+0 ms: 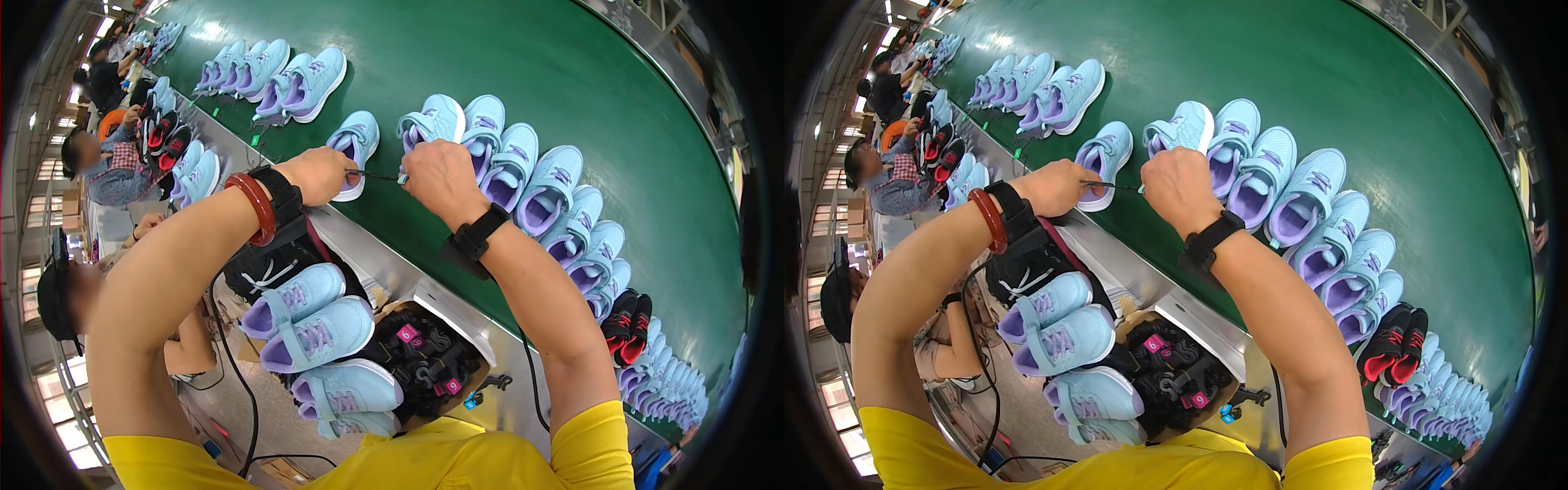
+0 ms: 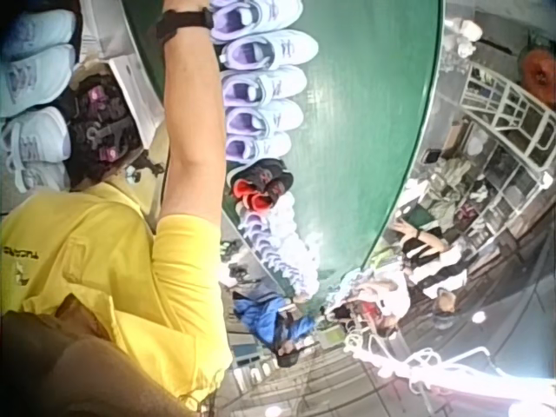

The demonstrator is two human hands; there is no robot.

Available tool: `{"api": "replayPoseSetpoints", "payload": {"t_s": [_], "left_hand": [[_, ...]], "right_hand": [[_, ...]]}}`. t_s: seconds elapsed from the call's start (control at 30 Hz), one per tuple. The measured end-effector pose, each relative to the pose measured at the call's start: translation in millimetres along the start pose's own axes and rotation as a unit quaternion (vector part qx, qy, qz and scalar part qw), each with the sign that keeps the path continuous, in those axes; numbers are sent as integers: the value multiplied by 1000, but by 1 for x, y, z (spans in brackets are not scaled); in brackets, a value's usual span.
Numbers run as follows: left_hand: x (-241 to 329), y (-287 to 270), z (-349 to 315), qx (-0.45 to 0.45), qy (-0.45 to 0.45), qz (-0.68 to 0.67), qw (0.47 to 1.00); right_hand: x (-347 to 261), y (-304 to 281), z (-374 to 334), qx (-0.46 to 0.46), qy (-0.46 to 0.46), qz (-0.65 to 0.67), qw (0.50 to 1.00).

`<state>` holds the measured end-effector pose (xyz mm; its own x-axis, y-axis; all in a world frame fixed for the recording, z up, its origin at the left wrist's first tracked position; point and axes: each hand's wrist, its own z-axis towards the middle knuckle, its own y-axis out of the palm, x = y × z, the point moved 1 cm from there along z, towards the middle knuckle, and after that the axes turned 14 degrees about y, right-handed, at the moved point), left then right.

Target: The person repeatedly picks up small plastic tags and attaches them to the tongue of light blue and purple children's shoes on a green conveyor belt. The person handles the shoes one at a time, placing tags inside the tongue area and then moving the shoes along the belt.

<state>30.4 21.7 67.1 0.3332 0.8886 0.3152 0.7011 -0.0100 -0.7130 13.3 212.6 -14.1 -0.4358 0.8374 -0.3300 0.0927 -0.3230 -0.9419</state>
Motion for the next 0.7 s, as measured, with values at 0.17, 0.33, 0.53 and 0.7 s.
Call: {"api": "replayPoseSetpoints", "payload": {"t_s": [0.17,0.33,0.53,0.7], "left_hand": [[6,3,0,-7,-24,-9,1000],[7,1,-2,-6,-31,-6,999],[7,4,-3,4,-47,-31,998],[10,8,-4,57,3,-57,997]], "right_hand": [[1,-2,0,-14,-2,0,1000],[3,-3,0,-11,-5,8,1000],[1,-3,-1,-7,-8,16,1000],[0,-2,-3,4,-33,27,999]]}}
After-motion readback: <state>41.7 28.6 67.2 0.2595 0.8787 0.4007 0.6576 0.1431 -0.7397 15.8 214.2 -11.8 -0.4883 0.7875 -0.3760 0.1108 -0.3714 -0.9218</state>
